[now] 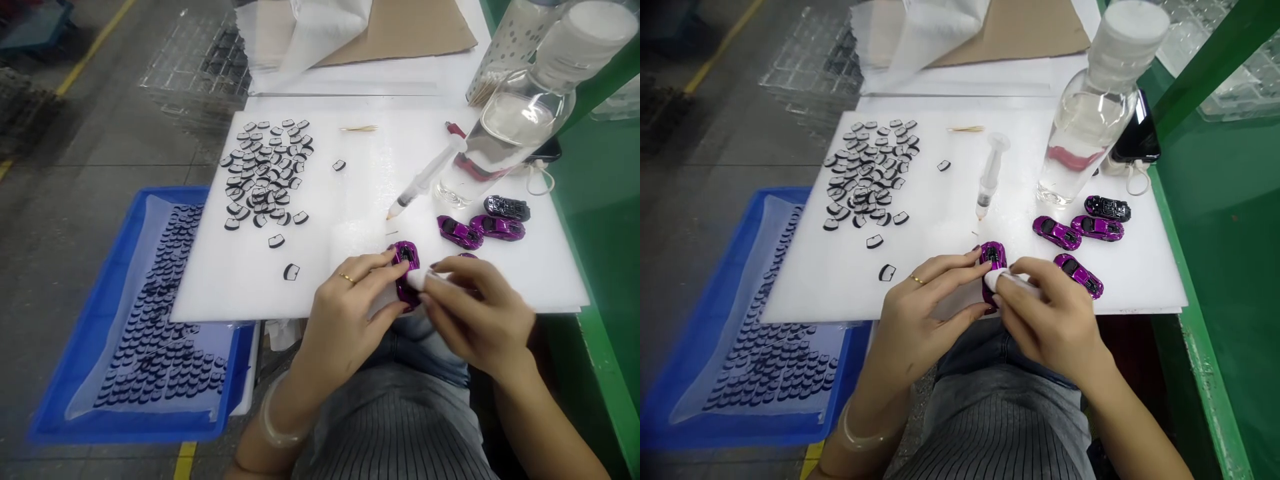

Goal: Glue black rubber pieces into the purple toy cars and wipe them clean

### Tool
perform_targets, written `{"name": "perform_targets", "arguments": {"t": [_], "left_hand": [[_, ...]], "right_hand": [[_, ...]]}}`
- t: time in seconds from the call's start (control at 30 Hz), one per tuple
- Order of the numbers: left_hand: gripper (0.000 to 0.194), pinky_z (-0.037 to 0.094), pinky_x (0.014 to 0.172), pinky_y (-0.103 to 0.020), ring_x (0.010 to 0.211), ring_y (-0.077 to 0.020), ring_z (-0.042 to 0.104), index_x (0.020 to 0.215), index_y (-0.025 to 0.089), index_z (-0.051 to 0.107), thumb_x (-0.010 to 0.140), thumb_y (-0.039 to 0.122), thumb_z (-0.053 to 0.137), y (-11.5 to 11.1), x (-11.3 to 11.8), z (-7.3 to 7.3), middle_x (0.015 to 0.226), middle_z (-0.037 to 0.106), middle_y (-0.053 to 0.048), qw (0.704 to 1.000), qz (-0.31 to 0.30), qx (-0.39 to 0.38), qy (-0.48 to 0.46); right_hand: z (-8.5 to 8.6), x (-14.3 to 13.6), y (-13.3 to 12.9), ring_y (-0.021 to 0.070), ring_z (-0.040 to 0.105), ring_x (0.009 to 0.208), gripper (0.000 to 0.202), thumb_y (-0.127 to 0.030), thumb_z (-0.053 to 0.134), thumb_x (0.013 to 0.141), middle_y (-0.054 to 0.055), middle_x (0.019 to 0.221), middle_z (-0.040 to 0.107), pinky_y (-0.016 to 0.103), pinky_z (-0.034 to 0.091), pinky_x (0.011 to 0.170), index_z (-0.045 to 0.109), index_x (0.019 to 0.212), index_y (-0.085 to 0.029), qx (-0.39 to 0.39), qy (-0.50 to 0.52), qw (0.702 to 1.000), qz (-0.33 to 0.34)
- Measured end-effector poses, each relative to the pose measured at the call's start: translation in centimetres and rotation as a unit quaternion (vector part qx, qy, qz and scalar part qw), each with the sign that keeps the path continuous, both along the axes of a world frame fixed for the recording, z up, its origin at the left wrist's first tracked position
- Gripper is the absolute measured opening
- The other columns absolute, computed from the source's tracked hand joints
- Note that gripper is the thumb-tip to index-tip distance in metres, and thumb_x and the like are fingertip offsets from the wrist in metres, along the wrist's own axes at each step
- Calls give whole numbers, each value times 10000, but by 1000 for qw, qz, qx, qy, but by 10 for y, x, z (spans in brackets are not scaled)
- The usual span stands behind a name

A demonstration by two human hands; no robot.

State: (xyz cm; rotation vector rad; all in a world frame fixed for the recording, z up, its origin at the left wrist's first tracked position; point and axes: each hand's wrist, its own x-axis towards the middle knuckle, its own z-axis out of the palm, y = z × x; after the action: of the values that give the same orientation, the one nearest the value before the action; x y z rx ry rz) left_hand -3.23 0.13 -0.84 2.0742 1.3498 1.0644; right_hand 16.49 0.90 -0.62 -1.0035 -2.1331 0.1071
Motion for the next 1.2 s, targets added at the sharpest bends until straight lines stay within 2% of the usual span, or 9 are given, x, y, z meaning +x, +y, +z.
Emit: {"name": "perform_targets", "arguments": {"t": [0.17,0.3,0.57,0.7,0.77,0.9,1.0,1.07,1.2], "left_hand": [[370,619,991,-396,1121,-238,714,1215,169,700,853,156,774,-5,6,-7,1216,740,-105,999,30,40,7],[405,616,998,-415,1144,-250,707,1236,193,669,849,196,791,-6,9,-9,1240,736,-98,998,45,38,10],[667,609,982,-458,1157,-307,680,1377,199,534,807,378,830,-6,4,-9,1307,678,-122,997,39,13,64],[601,634,879,-458,1109,-335,676,1279,156,611,776,374,856,-7,3,-13,1257,698,-144,990,13,65,123],[520,639,833,-454,1066,-329,679,1230,148,641,796,353,840,-8,4,-15,1246,702,-145,989,17,81,126],[445,638,777,-436,1018,-313,676,1209,159,653,845,374,791,-8,7,-16,1230,710,-138,986,23,96,131],[411,632,795,-444,1020,-307,671,1215,177,646,878,384,756,-8,6,-16,1233,708,-133,986,23,93,138],[403,630,803,-452,1026,-309,668,1220,182,643,888,389,743,-8,6,-15,1234,706,-133,986,20,91,141],[414,627,814,-465,1039,-316,660,1222,169,646,886,390,744,-8,5,-15,1242,702,-142,985,19,91,142]], "right_hand": [[6,22,16,122,585,633,54,-156,697,898,51,887,675,274,455,535,677,923,-200,21,-76,994,-74],[18,40,39,268,662,816,136,-287,663,941,141,1001,727,414,472,698,740,966,-178,55,-140,968,-202],[7,-35,-6,263,684,790,340,-314,622,912,109,907,731,407,559,693,637,1194,-124,-65,-46,980,-181],[-3,56,-6,241,707,780,392,-322,746,816,104,1011,753,388,561,712,687,1187,-211,-89,50,926,-363],[-12,124,2,230,633,546,349,-300,871,614,72,697,722,374,458,549,742,922,-202,-58,19,857,-512],[-26,191,14,219,509,471,250,-175,873,486,88,537,627,390,315,511,655,602,-212,-35,-51,817,-573],[-22,147,8,283,647,730,186,-260,803,695,125,827,726,419,451,649,745,865,-211,0,-42,877,-479],[-14,100,4,271,661,854,202,-308,725,839,108,954,721,417,504,755,737,1021,-221,-31,-72,961,-265],[-5,47,7,301,580,882,251,-345,640,913,138,981,658,428,452,735,710,1053,-148,-58,-247,947,-199]]}}
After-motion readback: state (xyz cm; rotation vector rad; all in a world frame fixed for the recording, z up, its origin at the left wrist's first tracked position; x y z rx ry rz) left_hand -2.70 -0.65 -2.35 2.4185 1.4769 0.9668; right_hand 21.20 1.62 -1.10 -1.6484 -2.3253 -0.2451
